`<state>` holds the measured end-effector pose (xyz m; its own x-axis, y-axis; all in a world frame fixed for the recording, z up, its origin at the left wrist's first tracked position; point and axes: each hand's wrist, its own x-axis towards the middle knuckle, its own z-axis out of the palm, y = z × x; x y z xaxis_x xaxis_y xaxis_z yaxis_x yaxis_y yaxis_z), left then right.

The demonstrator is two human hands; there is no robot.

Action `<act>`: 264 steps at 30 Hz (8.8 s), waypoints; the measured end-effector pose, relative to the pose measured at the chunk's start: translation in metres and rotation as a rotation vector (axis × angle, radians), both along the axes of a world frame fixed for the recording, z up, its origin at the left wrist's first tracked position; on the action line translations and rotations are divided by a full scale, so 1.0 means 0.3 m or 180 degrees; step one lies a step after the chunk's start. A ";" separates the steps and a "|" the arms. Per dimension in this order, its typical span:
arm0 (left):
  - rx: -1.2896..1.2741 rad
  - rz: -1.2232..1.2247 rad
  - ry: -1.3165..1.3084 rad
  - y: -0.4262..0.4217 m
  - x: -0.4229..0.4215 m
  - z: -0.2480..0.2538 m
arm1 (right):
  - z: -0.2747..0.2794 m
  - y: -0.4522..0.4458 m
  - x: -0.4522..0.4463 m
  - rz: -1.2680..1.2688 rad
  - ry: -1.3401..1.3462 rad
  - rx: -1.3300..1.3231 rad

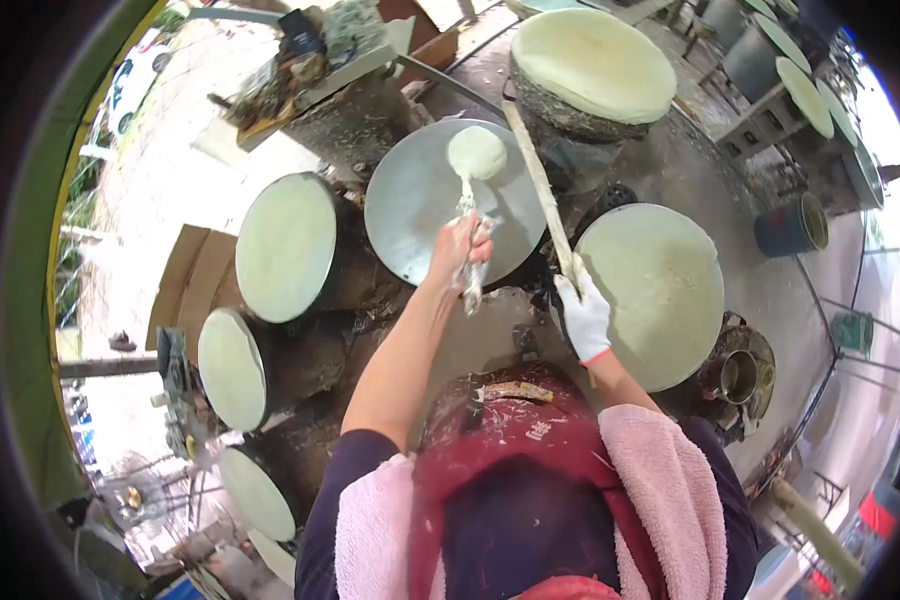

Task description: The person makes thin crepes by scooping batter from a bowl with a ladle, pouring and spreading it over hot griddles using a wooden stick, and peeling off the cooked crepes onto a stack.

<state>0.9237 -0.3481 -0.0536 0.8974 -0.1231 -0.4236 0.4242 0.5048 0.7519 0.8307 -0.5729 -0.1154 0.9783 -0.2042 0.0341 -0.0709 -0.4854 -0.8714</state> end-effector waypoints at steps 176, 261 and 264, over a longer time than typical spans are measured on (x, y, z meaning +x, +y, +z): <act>0.2226 -0.0445 0.0122 0.403 -0.485 0.168 | 0.083 0.295 0.063 -0.0040 -0.0013 0.1344; -0.1787 -0.0002 0.1243 0.061 -0.630 0.402 | -0.068 -1.146 0.061 -0.0428 0.1043 -0.1165; -0.2017 -0.0234 0.1092 0.077 -0.632 0.382 | -0.098 -1.151 0.062 -0.0399 0.0762 -0.1311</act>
